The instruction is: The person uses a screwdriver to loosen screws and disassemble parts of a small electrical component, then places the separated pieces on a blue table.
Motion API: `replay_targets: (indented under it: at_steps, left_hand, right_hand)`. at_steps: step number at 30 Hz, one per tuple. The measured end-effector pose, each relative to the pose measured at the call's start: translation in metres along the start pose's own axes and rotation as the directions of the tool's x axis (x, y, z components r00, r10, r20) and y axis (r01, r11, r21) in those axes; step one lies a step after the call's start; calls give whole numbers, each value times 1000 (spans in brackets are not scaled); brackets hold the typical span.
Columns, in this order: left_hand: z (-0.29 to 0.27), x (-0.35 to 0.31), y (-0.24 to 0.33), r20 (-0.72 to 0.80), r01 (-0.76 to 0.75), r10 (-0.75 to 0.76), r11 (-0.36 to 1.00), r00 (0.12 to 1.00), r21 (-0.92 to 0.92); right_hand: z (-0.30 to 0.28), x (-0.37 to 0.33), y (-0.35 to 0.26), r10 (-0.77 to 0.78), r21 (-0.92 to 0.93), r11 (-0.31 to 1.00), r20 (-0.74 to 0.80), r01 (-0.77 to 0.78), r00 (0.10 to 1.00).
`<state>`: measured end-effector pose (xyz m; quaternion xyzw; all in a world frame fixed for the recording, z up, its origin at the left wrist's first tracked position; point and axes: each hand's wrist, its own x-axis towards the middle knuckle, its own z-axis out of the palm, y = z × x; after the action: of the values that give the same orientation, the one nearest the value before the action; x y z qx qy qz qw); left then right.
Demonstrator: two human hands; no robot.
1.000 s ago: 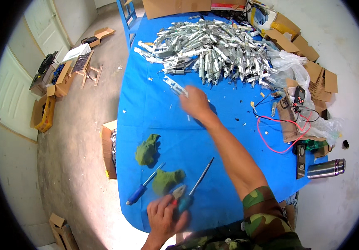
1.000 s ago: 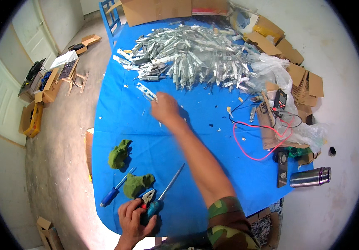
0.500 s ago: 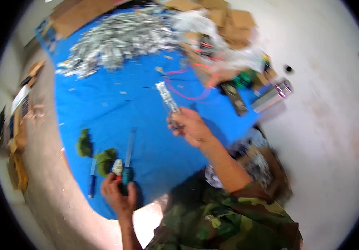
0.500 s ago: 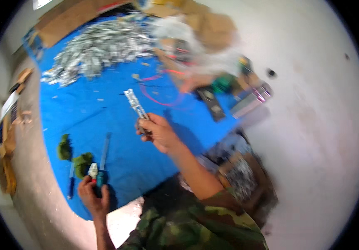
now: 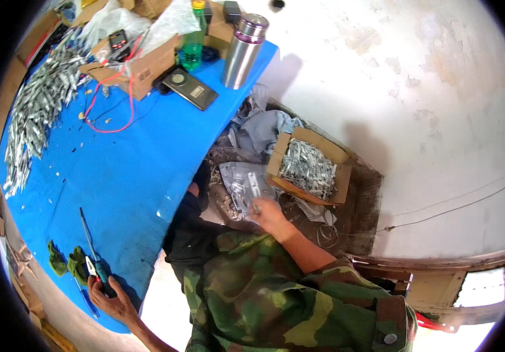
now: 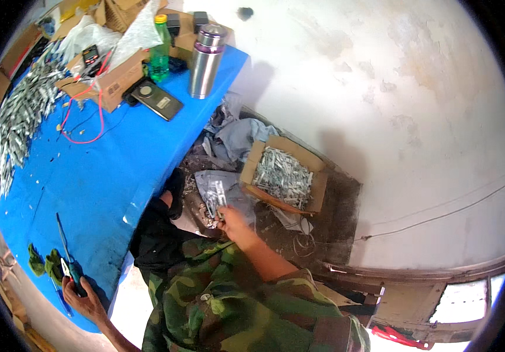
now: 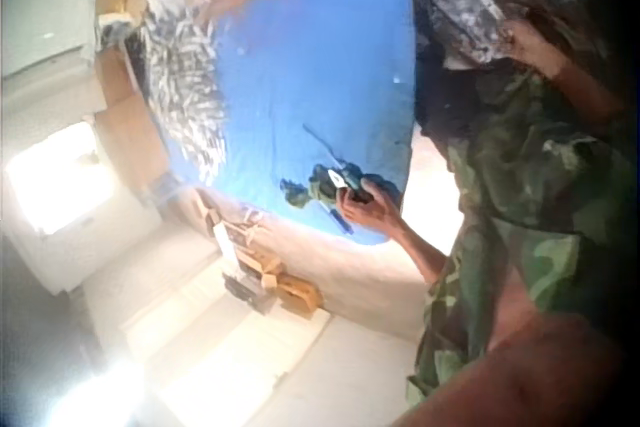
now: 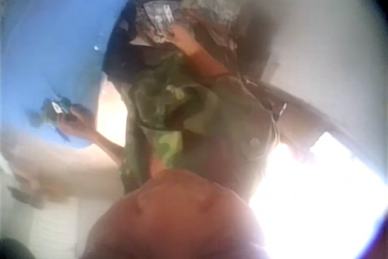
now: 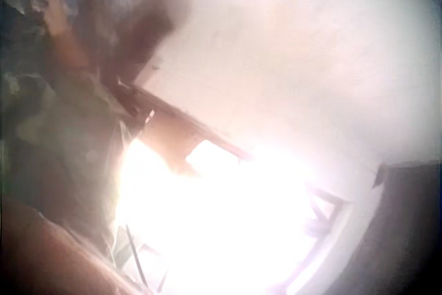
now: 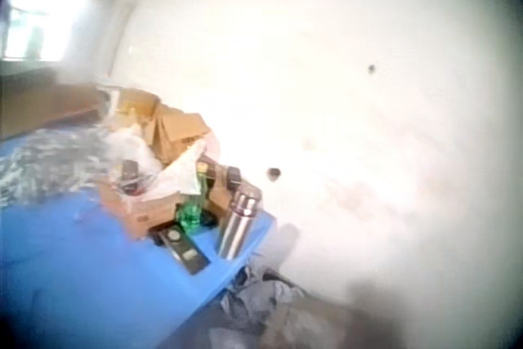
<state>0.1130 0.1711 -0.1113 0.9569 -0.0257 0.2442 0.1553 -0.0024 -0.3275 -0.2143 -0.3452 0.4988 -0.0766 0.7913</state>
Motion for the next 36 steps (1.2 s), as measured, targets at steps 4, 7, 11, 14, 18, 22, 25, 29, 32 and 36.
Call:
replay_targets:
  at_steps: [4,7,11,14,18,22,25,29,32,36]
  left_hand:
    - [1,-1,-6,0,-23,23,998,1000,65]
    - [8,-6,-14,12,44,-45,995,999,88]
    - [11,-7,-26,42,24,-32,983,999,181]
    - [7,-2,-12,10,-35,33,983,999,178]
    - [7,-1,-13,31,20,-27,982,999,189]
    - [5,-2,-18,30,-41,36,987,999,157]
    - [4,-5,-12,-10,-17,18,997,1000,78]
    - [7,4,12,-24,27,-31,989,999,-147]
    - [-5,10,20,-13,17,-18,996,1000,-92]
    - [-17,16,31,-19,54,-56,997,998,-60]
  right_hand:
    - [-92,44,-35,-42,106,993,-145,58,989]
    - [-144,68,-95,-203,184,937,-402,296,893]
    - [-191,102,-97,-196,27,961,-633,274,749]
    - [-221,122,-24,-159,-74,987,-384,142,909]
    - [-162,130,48,-224,-481,874,-274,68,935]
    - [-96,104,43,-106,-636,766,24,97,994]
    - [-65,96,27,-121,-882,445,113,156,986]
    - [-87,117,39,-220,-771,571,188,283,957]
    - [-37,75,0,-114,-722,656,194,220,974]
    - [4,61,-4,-333,-557,689,324,464,885]
